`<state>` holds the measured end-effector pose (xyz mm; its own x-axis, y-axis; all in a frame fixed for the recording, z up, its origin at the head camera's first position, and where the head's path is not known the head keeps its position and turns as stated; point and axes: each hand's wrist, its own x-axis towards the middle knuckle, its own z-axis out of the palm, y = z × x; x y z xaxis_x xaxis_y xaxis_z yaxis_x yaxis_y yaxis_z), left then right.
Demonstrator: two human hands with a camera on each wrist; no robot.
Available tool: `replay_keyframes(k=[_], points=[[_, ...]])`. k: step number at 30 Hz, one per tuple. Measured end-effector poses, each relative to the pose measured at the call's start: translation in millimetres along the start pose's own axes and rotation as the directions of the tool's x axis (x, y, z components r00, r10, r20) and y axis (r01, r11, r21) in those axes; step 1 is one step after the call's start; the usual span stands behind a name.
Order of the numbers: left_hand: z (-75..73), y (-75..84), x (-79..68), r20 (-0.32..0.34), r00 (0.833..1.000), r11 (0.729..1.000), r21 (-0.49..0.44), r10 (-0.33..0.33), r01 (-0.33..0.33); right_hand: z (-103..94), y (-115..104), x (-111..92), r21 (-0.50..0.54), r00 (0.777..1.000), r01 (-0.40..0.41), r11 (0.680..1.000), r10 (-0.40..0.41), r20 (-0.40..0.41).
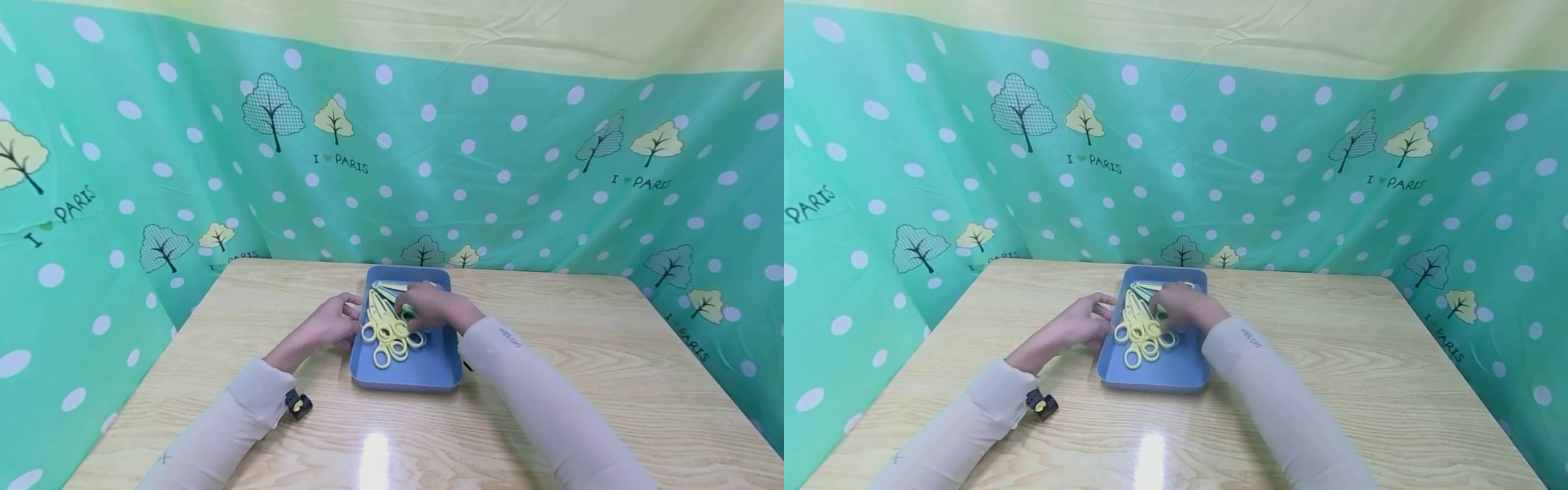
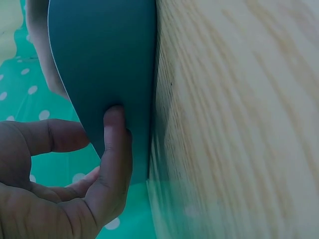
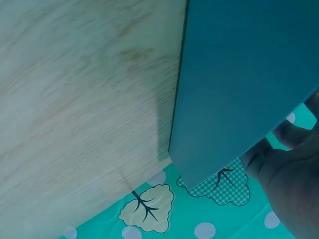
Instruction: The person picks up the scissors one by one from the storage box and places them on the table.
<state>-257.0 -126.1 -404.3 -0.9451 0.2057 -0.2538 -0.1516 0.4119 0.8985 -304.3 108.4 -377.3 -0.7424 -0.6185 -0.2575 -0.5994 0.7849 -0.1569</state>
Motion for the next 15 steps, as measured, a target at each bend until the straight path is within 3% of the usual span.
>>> replay_keyframes(k=[11, 15], points=[[0.1, -0.7, -0.6, 0.005, 1.0, 1.0, -0.012, 0.002, -0.002, 1.2, -5, -7, -0.052, 0.999, -0.035, 0.998, 0.033, -0.031], [-0.1, -0.6, -0.5, 0.01, 1.0, 1.0, -0.017, 0.003, -0.003, 2.2, -5, -11, -0.078, 0.996, -0.041, 0.996, 0.034, -0.08]])
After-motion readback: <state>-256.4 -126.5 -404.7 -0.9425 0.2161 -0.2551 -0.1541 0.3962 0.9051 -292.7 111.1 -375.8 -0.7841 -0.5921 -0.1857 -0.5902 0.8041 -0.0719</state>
